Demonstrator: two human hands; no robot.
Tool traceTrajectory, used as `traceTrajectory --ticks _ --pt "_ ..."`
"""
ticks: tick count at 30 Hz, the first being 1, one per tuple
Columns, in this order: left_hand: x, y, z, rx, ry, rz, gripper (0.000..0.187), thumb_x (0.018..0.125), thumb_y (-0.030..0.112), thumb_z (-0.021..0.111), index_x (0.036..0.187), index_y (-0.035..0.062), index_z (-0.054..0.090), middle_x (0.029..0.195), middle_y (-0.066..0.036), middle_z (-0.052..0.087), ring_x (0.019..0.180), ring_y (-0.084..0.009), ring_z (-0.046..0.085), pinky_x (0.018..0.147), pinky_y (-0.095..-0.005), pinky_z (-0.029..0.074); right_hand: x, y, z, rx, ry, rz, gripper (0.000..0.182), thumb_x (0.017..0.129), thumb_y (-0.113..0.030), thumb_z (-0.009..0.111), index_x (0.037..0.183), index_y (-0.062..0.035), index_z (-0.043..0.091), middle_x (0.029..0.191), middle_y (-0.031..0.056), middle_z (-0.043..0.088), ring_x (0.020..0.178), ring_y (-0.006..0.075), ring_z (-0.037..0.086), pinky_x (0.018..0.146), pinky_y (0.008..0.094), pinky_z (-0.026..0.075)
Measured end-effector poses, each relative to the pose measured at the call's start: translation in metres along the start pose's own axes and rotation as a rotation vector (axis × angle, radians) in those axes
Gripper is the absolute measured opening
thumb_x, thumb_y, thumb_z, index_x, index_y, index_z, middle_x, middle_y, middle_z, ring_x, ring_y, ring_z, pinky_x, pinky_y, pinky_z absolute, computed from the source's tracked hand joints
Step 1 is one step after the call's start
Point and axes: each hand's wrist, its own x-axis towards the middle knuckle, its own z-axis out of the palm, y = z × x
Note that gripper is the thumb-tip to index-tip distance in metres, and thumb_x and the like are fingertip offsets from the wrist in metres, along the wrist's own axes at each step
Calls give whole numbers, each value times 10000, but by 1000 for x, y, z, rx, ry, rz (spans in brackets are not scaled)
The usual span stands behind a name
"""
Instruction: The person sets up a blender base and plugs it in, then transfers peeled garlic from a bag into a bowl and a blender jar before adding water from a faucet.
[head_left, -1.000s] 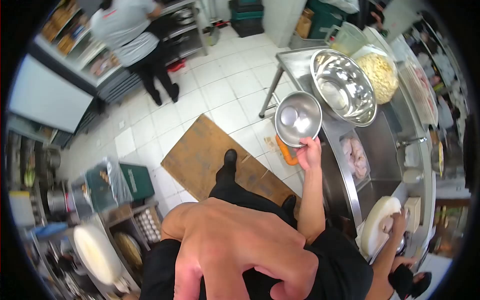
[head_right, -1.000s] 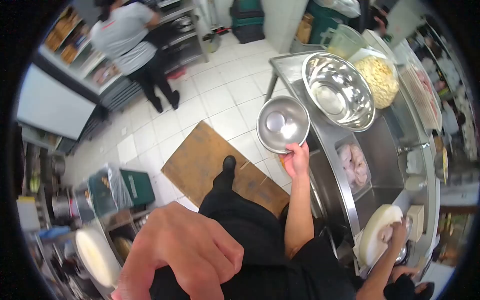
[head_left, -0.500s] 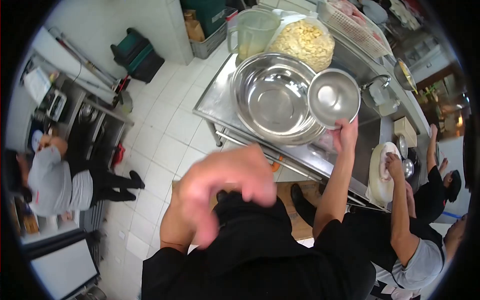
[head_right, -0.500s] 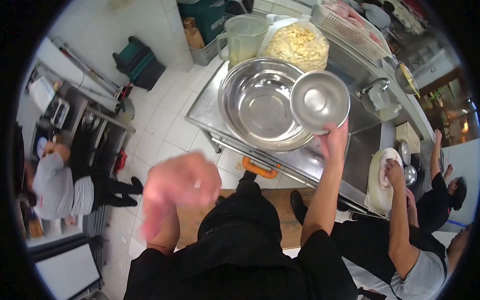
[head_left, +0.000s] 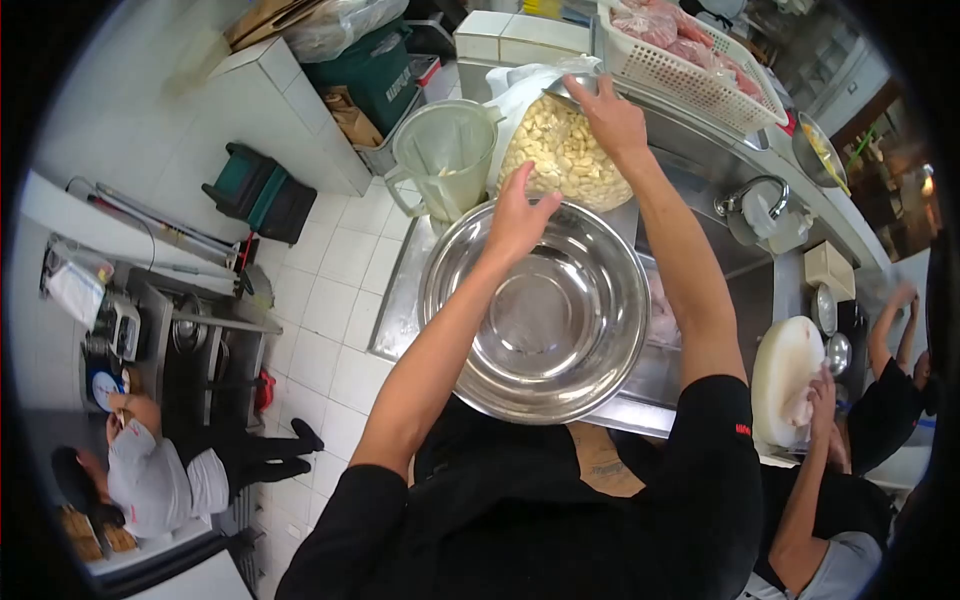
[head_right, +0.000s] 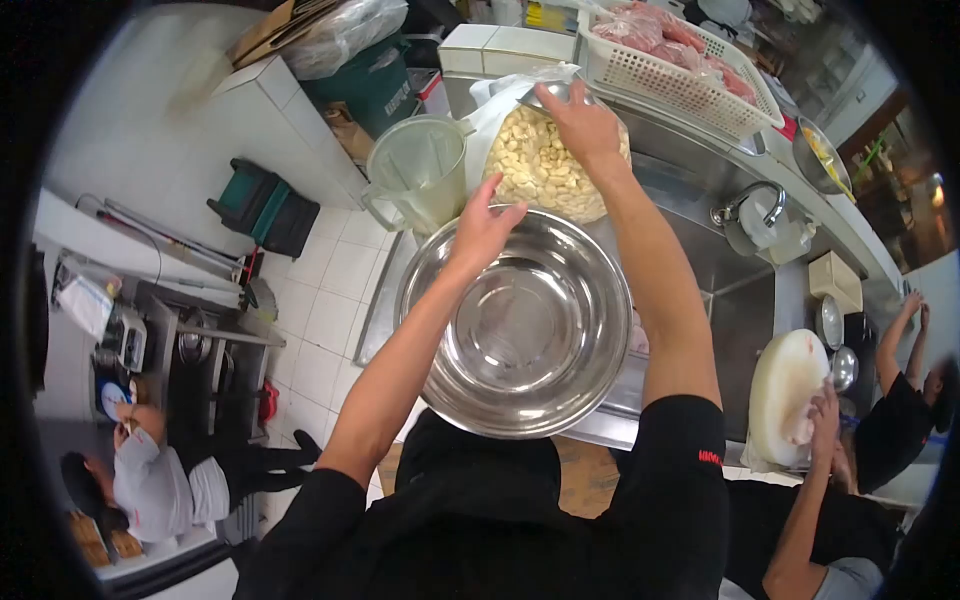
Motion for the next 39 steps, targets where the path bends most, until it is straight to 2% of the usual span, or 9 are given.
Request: traceTrajectory --ticks 5,8,12,17,19,23,25,28,39 --pt "72 -50 44 326 76 226 844 791 288 696 1393 -97 247 1430 -287 294 1343 -389 270 1108 -457 216 -2 -16 17 40 -99 273 509 880 -96 442 1341 -299 369 1140 282 505 704 392 653 569 464 529" --pt "85 -52 67 393 72 24 967 800 358 668 1439 -87 94 1517 -283 52 1405 -441 23 1139 -494 41 1 -17 28 252 -50 481 461 898 -130 429 1340 -254 386 975 278 586 833 458 624 701 545 502" --pt "84 -49 71 232 55 -59 883 881 416 530 1473 -28 48 1553 -208 -21 1426 -382 -92 1134 -501 -22 2 -40 15 218 -137 579 423 891 -125 423 1300 -217 473 965 263 635 918 437 625 750 528 501" --pt "83 -47 86 315 120 -102 825 909 399 482 1480 -8 48 1564 -160 -43 1430 -366 -87 1129 -524 -27 13 -24 25 310 -120 729 418 858 -180 489 1274 -213 522 1014 226 651 921 396 640 767 491 519" --pt "88 -40 86 276 122 -162 817 911 408 483 1477 -10 68 1560 -171 -48 1427 -381 -80 1126 -537 -21 18 -17 -38 737 -373 920 430 811 -195 543 1241 -178 561 1038 189 661 883 315 668 799 457 527" --pt "88 -36 92 428 111 -144 755 915 439 474 1490 87 136 1549 -206 -2 1418 -417 -63 1096 -611 5 -4 2 55 201 9 715 463 786 -128 523 1248 -114 550 881 173 687 520 280 657 491 364 543" --pt "83 -44 84 436 131 -112 713 920 433 469 1492 138 161 1548 -205 7 1418 -420 -44 1077 -643 19 1 -1 13 952 -178 975 498 763 -63 482 1258 -85 536 848 158 681 440 222 627 387 326 489" --pt "80 -27 60 510 33 139 691 924 429 468 1467 81 220 1547 -181 83 1420 -410 25 1042 -693 68 -8 7 -11 1124 -218 980 509 756 -47 498 1264 -63 519 769 136 647 427 200 607 347 293 428" --pt "99 43 36 682 -419 390 744 784 257 619 1414 10 311 1515 -165 231 1420 -326 163 1125 -535 159 -78 -16 -77 1613 -77 1047 306 787 -29 509 1085 39 492 761 105 580 413 136 551 287 233 327"
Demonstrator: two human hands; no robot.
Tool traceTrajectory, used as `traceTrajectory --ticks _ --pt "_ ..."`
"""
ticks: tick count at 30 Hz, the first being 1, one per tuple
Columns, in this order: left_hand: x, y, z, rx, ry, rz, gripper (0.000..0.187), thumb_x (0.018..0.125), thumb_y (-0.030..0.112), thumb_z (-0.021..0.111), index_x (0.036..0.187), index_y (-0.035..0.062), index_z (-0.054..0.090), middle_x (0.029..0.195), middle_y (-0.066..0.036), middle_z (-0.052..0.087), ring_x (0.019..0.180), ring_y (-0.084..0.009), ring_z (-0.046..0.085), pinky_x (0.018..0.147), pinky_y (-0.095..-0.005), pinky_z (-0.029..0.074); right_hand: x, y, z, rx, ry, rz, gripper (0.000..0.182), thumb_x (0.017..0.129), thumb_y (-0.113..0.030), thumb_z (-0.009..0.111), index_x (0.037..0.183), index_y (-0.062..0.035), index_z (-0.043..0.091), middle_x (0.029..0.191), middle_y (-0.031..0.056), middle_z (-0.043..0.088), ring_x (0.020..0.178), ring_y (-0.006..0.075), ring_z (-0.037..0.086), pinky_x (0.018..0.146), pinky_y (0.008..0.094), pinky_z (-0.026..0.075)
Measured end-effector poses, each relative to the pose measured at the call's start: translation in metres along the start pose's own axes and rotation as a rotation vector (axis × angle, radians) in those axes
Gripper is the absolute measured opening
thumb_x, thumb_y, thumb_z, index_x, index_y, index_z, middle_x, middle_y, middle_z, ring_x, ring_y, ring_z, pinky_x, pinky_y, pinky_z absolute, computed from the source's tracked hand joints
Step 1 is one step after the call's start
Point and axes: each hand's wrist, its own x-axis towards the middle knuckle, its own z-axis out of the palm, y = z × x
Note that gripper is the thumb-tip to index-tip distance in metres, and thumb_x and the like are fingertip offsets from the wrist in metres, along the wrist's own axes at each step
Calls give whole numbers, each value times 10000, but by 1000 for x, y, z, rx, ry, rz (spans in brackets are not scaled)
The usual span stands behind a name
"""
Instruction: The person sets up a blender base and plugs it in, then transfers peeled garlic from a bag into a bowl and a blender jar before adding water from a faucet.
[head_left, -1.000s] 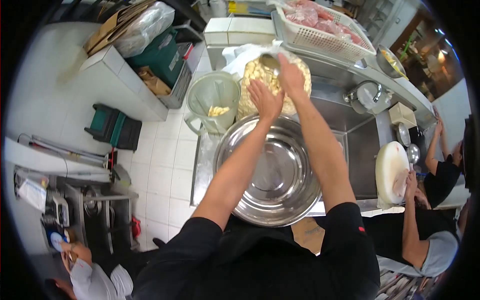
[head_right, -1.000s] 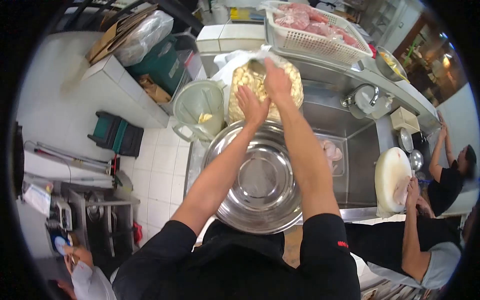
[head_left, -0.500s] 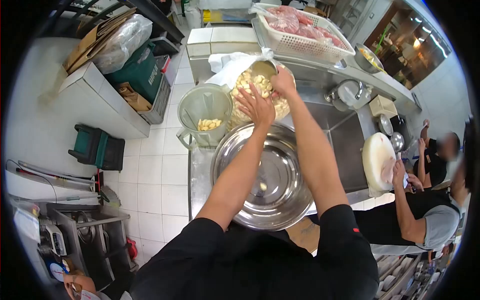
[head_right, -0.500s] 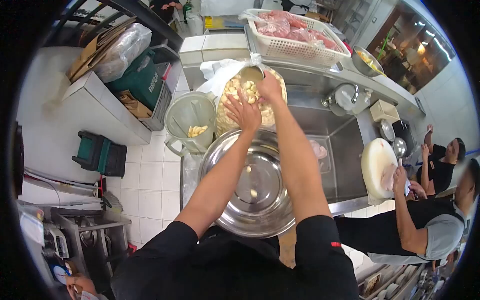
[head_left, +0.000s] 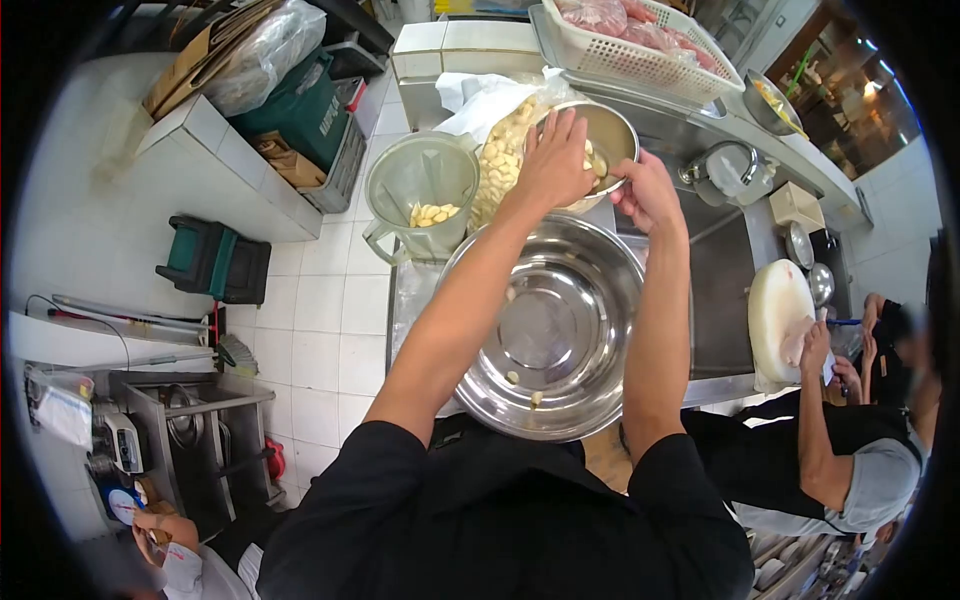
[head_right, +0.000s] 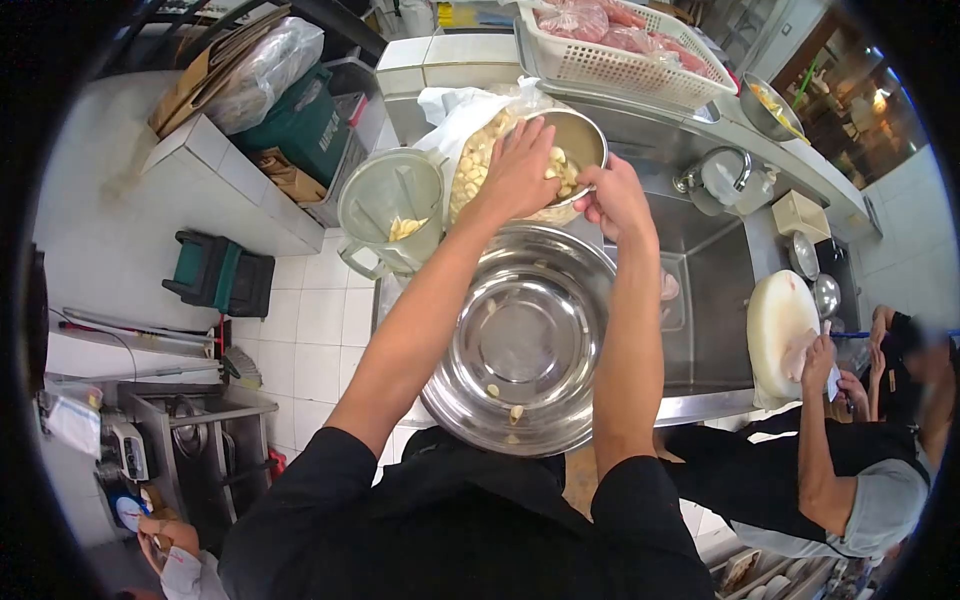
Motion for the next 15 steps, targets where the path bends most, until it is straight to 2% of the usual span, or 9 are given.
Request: traceTrajectory --ticks 2,4,5,6,8,10,12,14,15 --pt "-14 0 -23 -10 151 126 732 783 251 633 1402 5 330 1497 -180 264 1411 -332 193 1124 -507 187 -10 -15 16 -13 -45 -27 301 787 -17 495 1082 46 491 719 99 576 397 120 524 286 230 331" --pt "-25 -6 -51 12 221 138 706 789 242 637 1388 2 351 1477 -189 300 1398 -347 222 1117 -492 211 -14 -34 41 -92 -168 -88 296 782 2 484 1074 50 491 688 87 571 398 117 525 288 228 346" --pt "-34 -13 -65 37 296 158 696 791 235 633 1385 2 357 1475 -191 303 1398 -347 222 1114 -498 215 -14 -39 56 -82 -218 -125 353 788 5 469 1138 42 485 719 106 591 399 123 530 295 233 367" --pt "-44 -20 -80 65 369 181 686 793 228 629 1383 2 363 1473 -192 307 1398 -348 222 1111 -503 218 -15 -41 73 -78 -229 -124 353 788 5 469 1138 42 485 719 106 591 399 123 530 295 233 367" --pt "-61 -42 -99 62 405 169 667 784 193 643 1367 -4 386 1453 -200 338 1389 -349 244 1111 -482 236 -17 -43 109 -239 -257 -276 423 801 -4 442 1222 34 459 756 150 610 420 143 563 312 248 405" --pt "-74 -75 -102 56 435 141 661 768 156 665 1351 -8 402 1417 -213 385 1362 -368 291 1108 -447 257 -12 -34 145 -505 -169 -381 467 802 -15 444 1267 33 435 812 210 630 503 253 633 391 331 489" --pt "-87 -105 -100 9 403 87 640 764 146 674 1331 -14 423 1397 -217 407 1343 -373 318 1098 -427 274 7 -2 165 -769 -97 -714 503 789 -20 501 1288 -9 437 1020 229 619 621 372 654 508 422 540" --pt "-97 -111 -111 -43 374 35 619 761 135 683 1311 -20 445 1377 -222 429 1325 -378 344 1089 -407 291 3 5 181 -1045 6 -1228 566 764 -46 557 1317 -95 446 1231 196 540 698 418 641 586 463 546" --pt "-103 -113 -114 -58 257 -15 578 769 132 681 1284 -25 471 1345 -227 459 1291 -374 389 1064 -405 320 1 8 181 -1133 -20 -1131 606 754 -45 564 1329 -199 454 1317 165 479 696 394 652 580 435 549"
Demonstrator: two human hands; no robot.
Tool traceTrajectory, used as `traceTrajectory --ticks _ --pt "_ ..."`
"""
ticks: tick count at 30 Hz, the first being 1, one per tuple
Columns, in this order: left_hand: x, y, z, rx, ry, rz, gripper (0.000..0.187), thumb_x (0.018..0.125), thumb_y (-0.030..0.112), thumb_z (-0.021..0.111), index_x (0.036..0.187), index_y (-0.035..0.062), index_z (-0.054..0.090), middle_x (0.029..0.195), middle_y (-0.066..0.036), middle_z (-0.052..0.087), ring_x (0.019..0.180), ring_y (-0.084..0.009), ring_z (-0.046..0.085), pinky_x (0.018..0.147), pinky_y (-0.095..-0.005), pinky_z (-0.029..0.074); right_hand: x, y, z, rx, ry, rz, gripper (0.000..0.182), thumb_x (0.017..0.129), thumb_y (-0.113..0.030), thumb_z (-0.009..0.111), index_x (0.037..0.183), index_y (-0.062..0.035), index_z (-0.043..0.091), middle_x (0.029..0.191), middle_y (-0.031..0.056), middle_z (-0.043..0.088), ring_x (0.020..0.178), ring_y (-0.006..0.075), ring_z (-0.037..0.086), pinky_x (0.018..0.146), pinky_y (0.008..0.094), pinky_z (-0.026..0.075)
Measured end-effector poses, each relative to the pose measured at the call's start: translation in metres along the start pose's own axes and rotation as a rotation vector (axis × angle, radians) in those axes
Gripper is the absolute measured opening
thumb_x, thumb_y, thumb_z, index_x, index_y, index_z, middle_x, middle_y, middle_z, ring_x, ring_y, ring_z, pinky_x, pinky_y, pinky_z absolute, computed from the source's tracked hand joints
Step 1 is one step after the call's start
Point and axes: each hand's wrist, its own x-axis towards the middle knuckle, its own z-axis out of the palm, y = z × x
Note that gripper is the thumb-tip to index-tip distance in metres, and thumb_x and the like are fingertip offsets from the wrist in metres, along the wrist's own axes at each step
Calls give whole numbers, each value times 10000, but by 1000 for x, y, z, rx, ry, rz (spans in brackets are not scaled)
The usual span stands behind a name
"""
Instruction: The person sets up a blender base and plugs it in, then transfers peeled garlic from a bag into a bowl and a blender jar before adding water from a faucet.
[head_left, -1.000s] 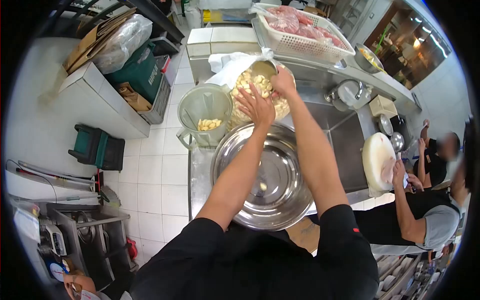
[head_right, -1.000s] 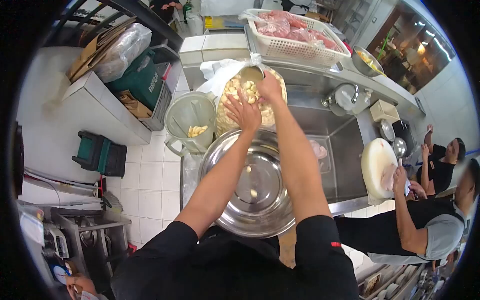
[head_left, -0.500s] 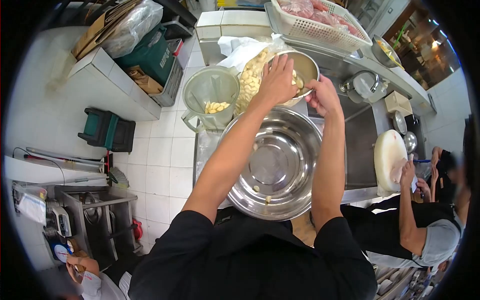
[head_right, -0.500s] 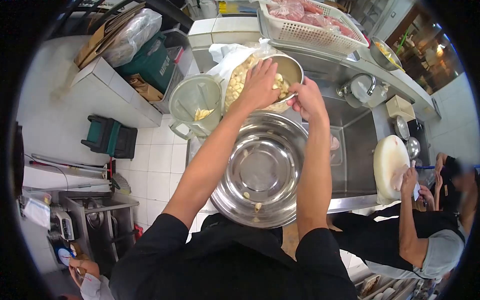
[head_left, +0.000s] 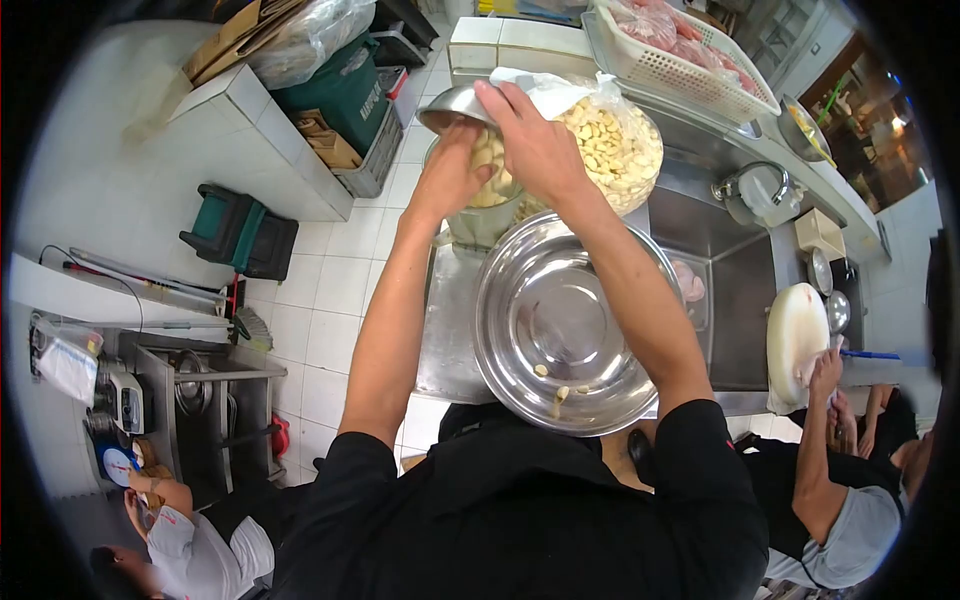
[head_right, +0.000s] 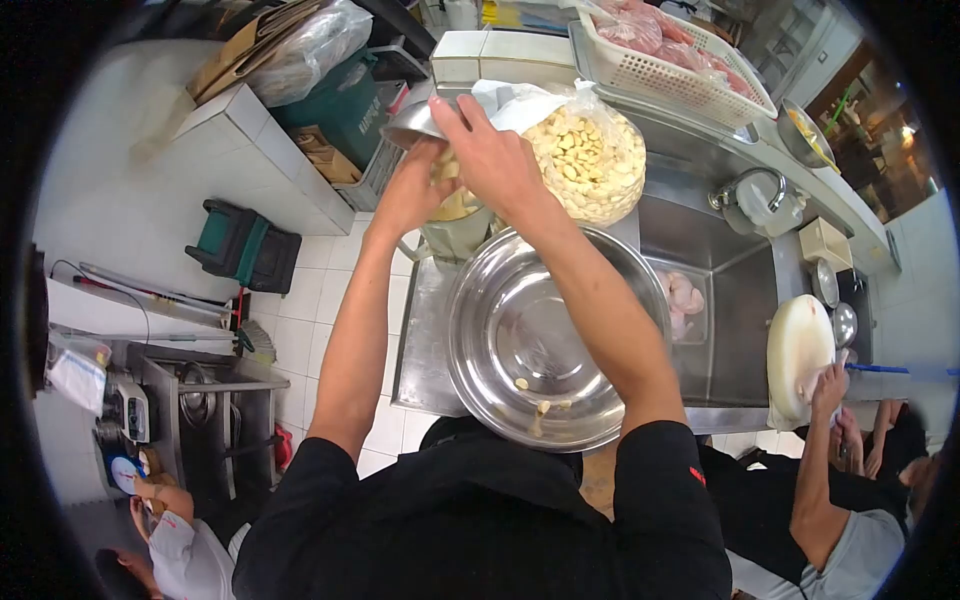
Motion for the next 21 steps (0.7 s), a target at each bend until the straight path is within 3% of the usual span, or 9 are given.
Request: traceTrajectory --ticks 1,5,7,11,14,16,17,19,21 --pt "-3 0 -4 -10 -118 -56 538 776 130 680 1257 -29 498 1313 -233 488 1257 -370 434 1039 -403 350 1 1 -2 0 0 -2 606 754 -45 564 1329 -199 454 1317 165 479 696 394 652 580 435 549" --pt "-1 -2 -5 -109 31 113 332 816 74 633 1140 9 609 1091 -205 635 1007 -358 610 896 -384 466 1 32 -23 -68 162 -108 634 752 -19 545 1314 -305 478 1222 111 544 653 350 645 546 401 541" --pt "2 6 -2 -173 56 120 311 823 62 618 1130 12 617 1067 -188 647 977 -339 622 884 -374 473 0 66 -46 -118 313 -131 619 763 -22 523 1304 -323 489 1192 73 564 641 326 643 540 397 536" --pt "-2 60 23 -513 -54 52 283 833 80 607 1106 10 632 1014 -135 674 917 -270 645 862 -351 486 -27 135 -66 -284 227 5 607 781 -23 496 1290 -353 490 1172 44 577 654 322 649 541 402 535" --pt "6 83 83 -537 -219 77 416 820 150 641 1213 37 564 1203 -195 581 1087 -313 565 945 -387 438 -46 160 -45 -510 -96 36 654 796 -33 495 1327 -410 425 1264 80 510 624 307 645 522 406 540" --pt "9 81 131 -156 22 -29 617 793 211 683 1347 101 435 1429 -287 299 1292 -443 333 1035 -491 333 -48 160 -30 -582 -121 19 658 798 -39 499 1334 -410 411 1279 107 485 615 310 643 508 402 540" --pt "11 78 142 -161 22 -27 617 793 211 683 1347 101 435 1429 -287 299 1292 -443 333 1035 -491 333 -48 162 -22 -648 -141 -4 662 800 -44 504 1341 -411 398 1294 134 461 605 312 640 494 397 541" --pt "17 69 161 -33 -107 -233 771 776 222 707 1427 160 300 1486 -321 51 1329 -570 108 1057 -600 226 -41 166 -5 -654 -133 -48 641 811 -53 505 1341 -393 389 1284 173 450 609 326 643 472 392 540" --pt "17 54 180 -23 -111 -233 826 757 247 735 1444 179 281 1497 -301 59 1323 -600 84 1020 -675 207 -33 167 13 -605 -272 109 625 819 -53 504 1343 -373 383 1235 183 460 612 337 642 489 413 538"
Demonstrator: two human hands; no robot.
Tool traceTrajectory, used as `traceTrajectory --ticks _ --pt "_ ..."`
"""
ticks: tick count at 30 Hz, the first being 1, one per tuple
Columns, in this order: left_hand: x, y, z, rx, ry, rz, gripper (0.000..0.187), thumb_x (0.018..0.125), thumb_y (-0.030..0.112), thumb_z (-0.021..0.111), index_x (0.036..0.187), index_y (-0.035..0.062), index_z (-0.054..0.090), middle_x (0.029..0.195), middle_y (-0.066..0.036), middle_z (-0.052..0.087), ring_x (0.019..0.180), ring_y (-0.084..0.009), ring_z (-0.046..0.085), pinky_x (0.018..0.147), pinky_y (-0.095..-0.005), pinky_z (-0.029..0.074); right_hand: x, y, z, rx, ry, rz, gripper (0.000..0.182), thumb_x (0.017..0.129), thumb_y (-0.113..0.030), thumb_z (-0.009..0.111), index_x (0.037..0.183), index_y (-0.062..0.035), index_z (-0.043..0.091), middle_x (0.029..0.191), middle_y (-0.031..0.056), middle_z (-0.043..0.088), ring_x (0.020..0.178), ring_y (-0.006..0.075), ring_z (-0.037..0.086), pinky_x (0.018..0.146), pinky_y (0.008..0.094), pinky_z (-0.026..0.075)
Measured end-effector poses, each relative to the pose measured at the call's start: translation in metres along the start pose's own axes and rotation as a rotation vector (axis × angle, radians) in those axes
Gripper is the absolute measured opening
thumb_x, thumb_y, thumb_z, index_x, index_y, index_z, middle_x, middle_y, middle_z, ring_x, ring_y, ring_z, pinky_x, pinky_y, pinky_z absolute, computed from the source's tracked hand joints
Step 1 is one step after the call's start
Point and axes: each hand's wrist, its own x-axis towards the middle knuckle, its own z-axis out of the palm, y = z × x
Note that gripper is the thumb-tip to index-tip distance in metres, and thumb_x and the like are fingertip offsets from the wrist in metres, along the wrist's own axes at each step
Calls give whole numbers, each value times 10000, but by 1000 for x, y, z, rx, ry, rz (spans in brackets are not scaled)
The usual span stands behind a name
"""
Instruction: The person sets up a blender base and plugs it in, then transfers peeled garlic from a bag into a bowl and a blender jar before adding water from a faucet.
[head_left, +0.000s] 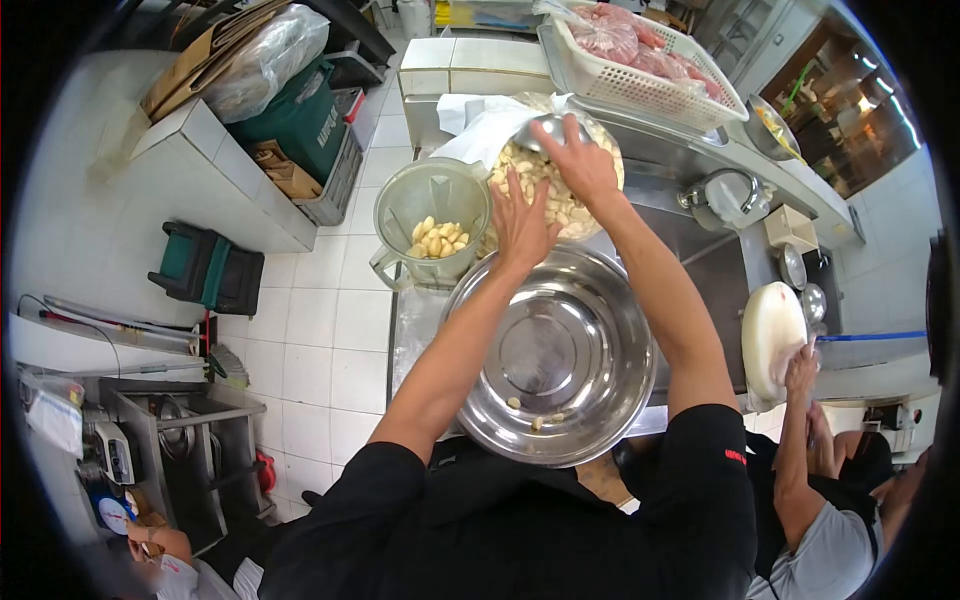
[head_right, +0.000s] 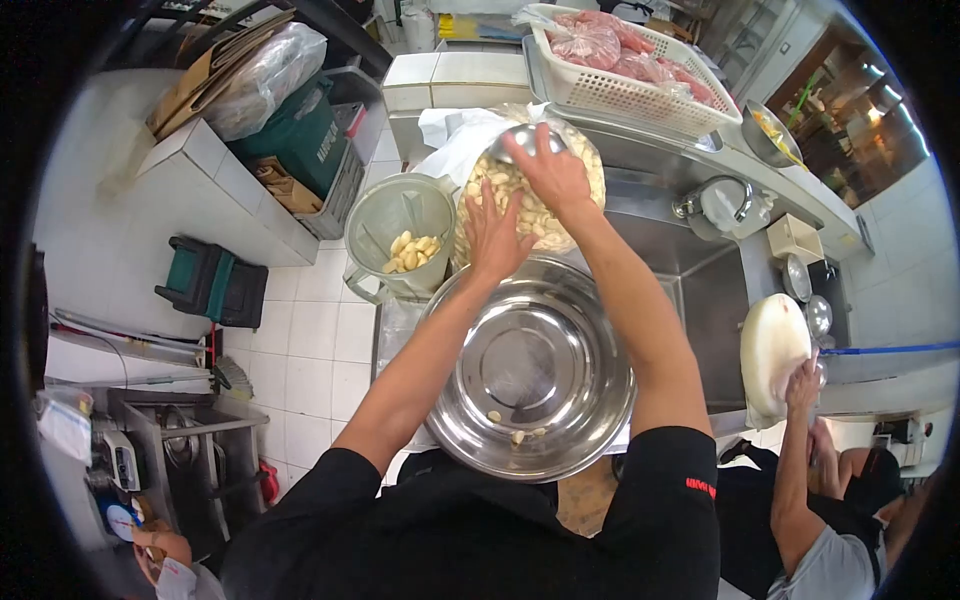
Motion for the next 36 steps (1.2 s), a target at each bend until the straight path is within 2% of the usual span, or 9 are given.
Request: traceTrajectory --ticks 5,11,22,24,25,26,28,31,36 --pt "-4 -11 19 -95 106 16 974 723 304 774 1483 182 176 1522 -267 -5 1354 -567 12 1014 -709 156 5 4 1 216 -47 190 508 841 -90 472 1298 -311 432 989 174 565 744 399 643 605 486 517" --pt "0 0 27 -154 91 -53 1123 708 453 758 1508 160 26 1542 -210 -103 1366 -519 -145 1010 -732 44 0 -11 -11 378 -236 386 456 819 -121 510 1256 -250 496 950 223 642 916 448 616 746 537 487" --pt "11 4 28 -122 48 -133 859 833 647 502 1498 221 163 1542 -204 -101 1353 -530 -165 977 -761 1 22 28 -5 638 -274 580 430 758 -188 526 1178 -176 618 1089 178 645 1054 349 595 897 441 469" --pt "4 7 30 -158 22 -157 829 844 634 498 1495 238 172 1541 -209 -92 1352 -536 -159 964 -774 6 12 27 17 622 -271 496 416 751 -158 520 1151 -133 628 1041 172 662 916 347 650 770 422 527" --pt "5 10 28 -107 33 -158 821 845 635 497 1491 237 185 1539 -214 -86 1348 -542 -160 954 -783 12 8 21 -1 805 -285 594 427 742 -98 479 1142 -106 630 932 170 682 692 308 675 552 396 536" --pt "8 16 26 -59 55 -148 813 845 637 496 1487 237 197 1537 -219 -80 1345 -548 -160 943 -791 17 6 21 -9 803 -287 608 427 742 -98 479 1142 -106 630 932 170 682 692 308 675 552 396 536" --pt "5 18 18 -59 22 -142 809 847 631 499 1484 223 212 1535 -227 -65 1362 -523 -147 952 -783 19 4 29 -20 1074 -390 688 441 713 -42 455 1116 -73 633 802 144 662 517 244 625 380 336 460" --pt "9 16 12 -12 178 3 808 847 642 489 1479 202 245 1541 -225 -20 1411 -435 -65 1009 -729 30 -1 40 -23 1225 -423 724 393 673 -5 471 1038 -10 618 675 103 578 421 178 542 339 288 393" --pt "37 22 6 10 184 206 792 845 650 472 1462 185 297 1534 -215 118 1406 -451 60 1070 -651 49 -23 40 -43 1326 -295 729 348 677 10 490 1011 13 585 645 85 541 367 142 487 302 271 332"
